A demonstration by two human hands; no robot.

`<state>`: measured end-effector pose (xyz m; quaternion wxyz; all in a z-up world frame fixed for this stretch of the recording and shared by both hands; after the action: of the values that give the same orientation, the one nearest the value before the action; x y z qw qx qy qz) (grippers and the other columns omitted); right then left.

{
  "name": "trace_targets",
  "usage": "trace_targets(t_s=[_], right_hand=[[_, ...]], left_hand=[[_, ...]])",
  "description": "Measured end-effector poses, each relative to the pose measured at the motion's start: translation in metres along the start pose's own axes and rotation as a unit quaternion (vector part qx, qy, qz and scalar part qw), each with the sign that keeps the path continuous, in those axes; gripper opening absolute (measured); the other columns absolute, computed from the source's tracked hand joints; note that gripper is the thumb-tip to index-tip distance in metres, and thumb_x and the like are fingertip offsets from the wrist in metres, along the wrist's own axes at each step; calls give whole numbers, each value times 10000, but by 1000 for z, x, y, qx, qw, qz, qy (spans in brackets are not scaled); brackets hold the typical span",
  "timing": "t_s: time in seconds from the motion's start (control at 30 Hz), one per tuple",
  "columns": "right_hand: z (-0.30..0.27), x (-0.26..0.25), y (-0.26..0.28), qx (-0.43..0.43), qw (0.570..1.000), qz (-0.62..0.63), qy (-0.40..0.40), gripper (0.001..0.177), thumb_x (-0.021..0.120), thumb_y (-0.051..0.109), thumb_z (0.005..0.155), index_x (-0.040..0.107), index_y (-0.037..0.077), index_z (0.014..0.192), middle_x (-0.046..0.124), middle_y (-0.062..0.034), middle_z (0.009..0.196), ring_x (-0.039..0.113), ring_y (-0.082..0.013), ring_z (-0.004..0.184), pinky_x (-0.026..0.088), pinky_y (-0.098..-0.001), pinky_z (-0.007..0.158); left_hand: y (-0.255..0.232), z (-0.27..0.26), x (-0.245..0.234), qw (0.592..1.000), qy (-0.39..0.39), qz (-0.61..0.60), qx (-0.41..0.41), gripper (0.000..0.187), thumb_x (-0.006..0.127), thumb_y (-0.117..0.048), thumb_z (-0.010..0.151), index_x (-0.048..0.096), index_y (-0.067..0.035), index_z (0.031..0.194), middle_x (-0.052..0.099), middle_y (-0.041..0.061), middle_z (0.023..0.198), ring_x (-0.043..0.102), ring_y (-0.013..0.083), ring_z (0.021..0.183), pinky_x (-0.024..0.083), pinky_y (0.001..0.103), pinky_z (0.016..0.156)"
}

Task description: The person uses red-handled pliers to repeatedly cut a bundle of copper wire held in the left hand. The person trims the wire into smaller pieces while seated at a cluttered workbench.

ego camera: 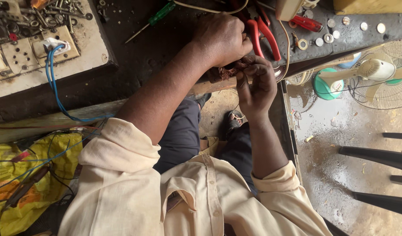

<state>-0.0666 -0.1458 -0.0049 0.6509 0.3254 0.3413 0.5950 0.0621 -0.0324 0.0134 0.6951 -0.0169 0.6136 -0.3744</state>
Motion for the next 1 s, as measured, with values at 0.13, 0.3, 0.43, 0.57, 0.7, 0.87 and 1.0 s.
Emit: trace_targets(t_s=[0.13,0.3,0.43,0.57,0.7,0.87,1.0], right_hand=[[-1,-9,-17,67,990,124,12,161,685,-69,1020,577,14,1105,596,-117,1346,608,-151,1242,516,-321,1120],[0,-14,-22,92,984,149,38,167,720,-69,1003,612,11,1104,610,-111,1349,615,-173,1270,530,-351,1138],[-3,-19,10,23,997,-24,67,236,666,-49,986,620,-8,1213,618,-126,1413,609,-207,1320,502,-358,1139],[0,-40,43,-64,972,-223,22,388,738,5,939,609,11,1306,660,-118,1357,657,-268,1289,531,-387,1116],[9,-61,35,26,947,-319,-11,419,764,85,937,598,52,1321,631,-141,1360,679,-313,1204,566,-392,1012],[39,-47,28,-39,899,-434,45,634,836,235,859,555,23,1386,544,-201,1405,528,-429,1285,454,-505,1055],[54,-32,2,-9,857,-512,60,626,817,318,879,558,65,1390,534,-177,1434,496,-409,1296,404,-521,1049]], left_hand=[[-1,-1,1,999,35,-7,-12,401,618,-403,951,686,-87,715,671,100,593,699,227,571,585,431,603],[-7,-3,-14,1000,-11,-21,4,347,651,-373,858,734,-59,737,719,165,709,725,328,686,587,495,702],[-12,-8,-22,998,2,-43,-38,336,641,-378,845,743,-65,775,732,195,822,725,384,787,584,513,745],[-16,-9,-26,999,14,-20,-43,341,635,-381,849,741,-67,770,737,189,825,730,377,807,586,507,766],[-17,-9,-24,999,15,-17,-36,337,638,-381,846,746,-74,761,736,188,813,726,380,798,581,511,766],[-18,-10,-27,999,-5,-17,-27,326,655,-367,836,740,-66,748,723,201,802,714,395,790,579,515,753],[-21,-11,-29,1000,-1,-17,-26,328,657,-358,835,735,-61,722,723,195,780,712,388,781,580,507,759]])
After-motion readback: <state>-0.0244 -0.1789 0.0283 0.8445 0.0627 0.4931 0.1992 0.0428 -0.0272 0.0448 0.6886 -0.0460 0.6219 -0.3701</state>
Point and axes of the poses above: each hand's wrist, its own z-axis towards the middle knuckle, its own x-axis out of the palm, y = z × x, the point moved 7 cm from there along z, towards the middle knuckle
